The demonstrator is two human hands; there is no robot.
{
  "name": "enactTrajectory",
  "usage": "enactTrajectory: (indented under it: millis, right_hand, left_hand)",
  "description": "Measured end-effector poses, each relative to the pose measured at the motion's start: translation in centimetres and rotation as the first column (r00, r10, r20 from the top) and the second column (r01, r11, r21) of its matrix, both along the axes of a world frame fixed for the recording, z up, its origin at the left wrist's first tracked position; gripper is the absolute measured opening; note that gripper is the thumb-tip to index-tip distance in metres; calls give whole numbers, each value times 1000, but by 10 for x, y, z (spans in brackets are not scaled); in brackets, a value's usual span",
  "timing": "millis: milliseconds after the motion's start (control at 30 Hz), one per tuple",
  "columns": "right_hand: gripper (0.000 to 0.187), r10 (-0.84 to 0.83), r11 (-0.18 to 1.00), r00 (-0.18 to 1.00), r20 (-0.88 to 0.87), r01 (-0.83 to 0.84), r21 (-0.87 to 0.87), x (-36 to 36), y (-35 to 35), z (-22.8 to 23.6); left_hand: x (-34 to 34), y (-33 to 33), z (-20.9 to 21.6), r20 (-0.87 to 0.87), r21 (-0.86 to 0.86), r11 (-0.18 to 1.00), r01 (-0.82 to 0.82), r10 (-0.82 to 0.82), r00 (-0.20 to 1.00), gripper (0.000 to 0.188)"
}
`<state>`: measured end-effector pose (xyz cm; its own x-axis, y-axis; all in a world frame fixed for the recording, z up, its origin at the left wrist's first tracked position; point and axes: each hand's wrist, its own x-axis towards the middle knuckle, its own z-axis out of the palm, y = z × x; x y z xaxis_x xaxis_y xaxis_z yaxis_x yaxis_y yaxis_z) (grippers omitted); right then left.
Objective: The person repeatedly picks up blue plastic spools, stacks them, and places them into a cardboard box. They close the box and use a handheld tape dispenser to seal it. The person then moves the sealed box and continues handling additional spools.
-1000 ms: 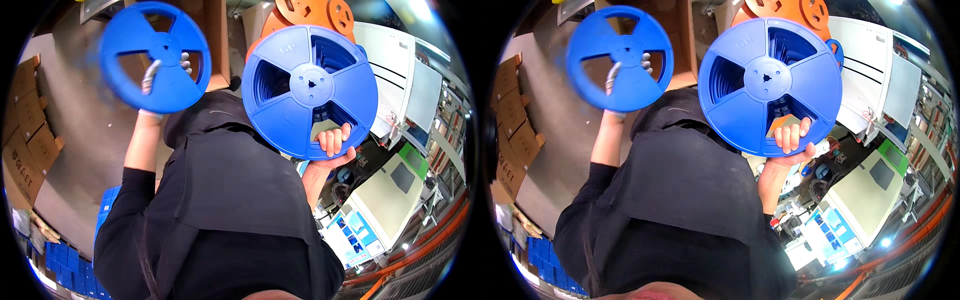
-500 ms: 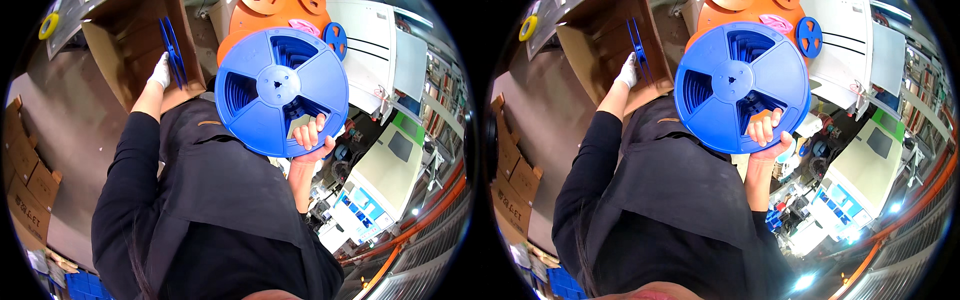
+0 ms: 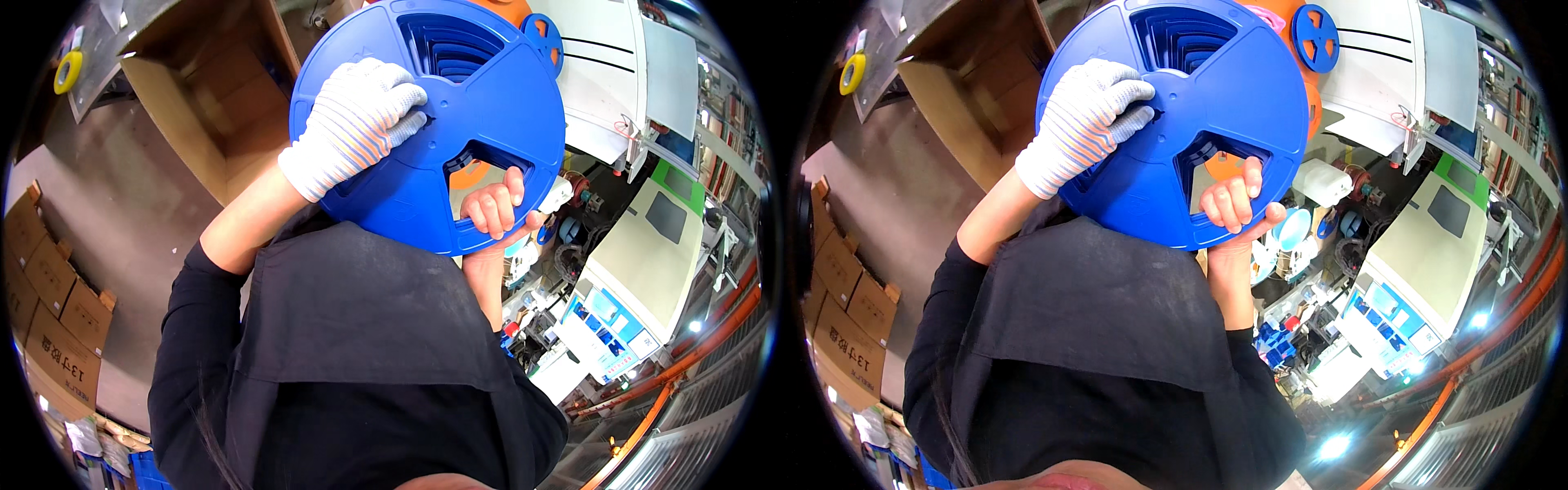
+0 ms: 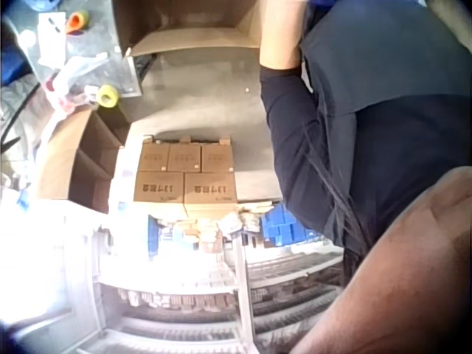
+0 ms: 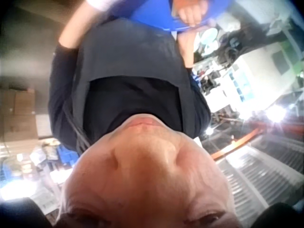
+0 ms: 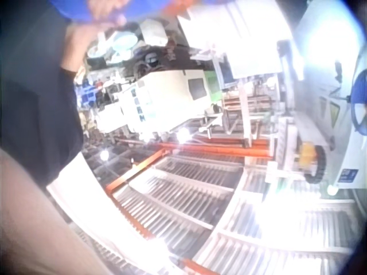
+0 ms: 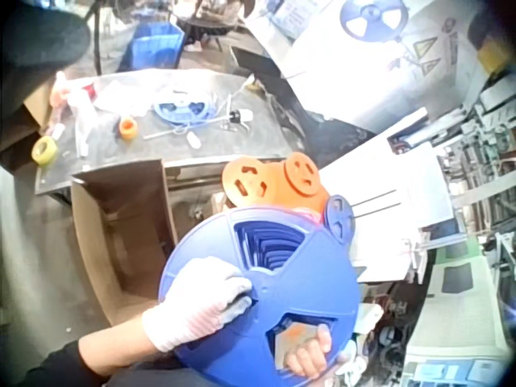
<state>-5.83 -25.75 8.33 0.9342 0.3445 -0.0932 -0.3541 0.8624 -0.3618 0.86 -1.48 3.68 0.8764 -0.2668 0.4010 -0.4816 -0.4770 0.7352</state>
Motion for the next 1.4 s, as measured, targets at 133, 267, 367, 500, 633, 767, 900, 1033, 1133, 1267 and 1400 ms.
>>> enactTrajectory:
  millis: [133, 267, 367, 500, 633, 767, 900, 1033, 1133, 1267, 1400]
  right_hand:
    - [30, 21, 1000, 999, 25, -21, -15, 0, -1, 1]
    - [31, 46, 999, 998, 35, -45, -31, 2, -1, 1]
    - [31, 45, 997, 999, 18, -44, -62, 0, -3, 2]
    - [29, 4, 998, 1000, -17, -6, -66, -3, -3, 2]
    - [29, -15, 1000, 998, 57, 14, 25, -9, -12, -8]
    - [32, 26, 992, 995, 93, -37, 121, -7, -17, -18]
    - [33, 58, 986, 991, 117, -76, 151, -5, -15, -21]
    - [32, 81, 982, 990, 113, -99, 159, -4, -11, -21]
    - [32, 104, 977, 986, 131, -126, 171, -2, -11, -21]
    - [31, 94, 993, 989, 111, -101, 61, -1, -15, -20]
    - [31, 136, 990, 985, 105, -132, -40, 8, -10, -6]
  left_hand:
    - [-2, -10, 11, 32, 211, 977, 15, -22, 999, 15]
    - [2, -20, 25, 122, 442, 895, -51, -4, 993, 13]
    - [9, -20, 12, 80, 267, 961, 67, -92, 993, 14]
    - [2, 0, -2, -138, 0, 959, 284, -282, 950, 10]
    - [-42, 66, -26, -154, 73, 997, -13, 25, 988, 5]
    - [-94, 174, -89, -535, 715, 694, 88, 462, 707, 27]
    - [-109, 194, -94, -78, 751, 594, -287, 512, 856, 27]
    - [-87, 155, -76, -142, 508, 715, -479, 619, 773, 26]
    - [-77, 122, -67, -108, 268, 770, -579, 621, 776, 34]
    - [-73, 67, -37, -141, 38, 882, -470, 470, 871, 29]
    - [-65, 15, -9, -469, -191, 943, -272, 155, 869, 49]
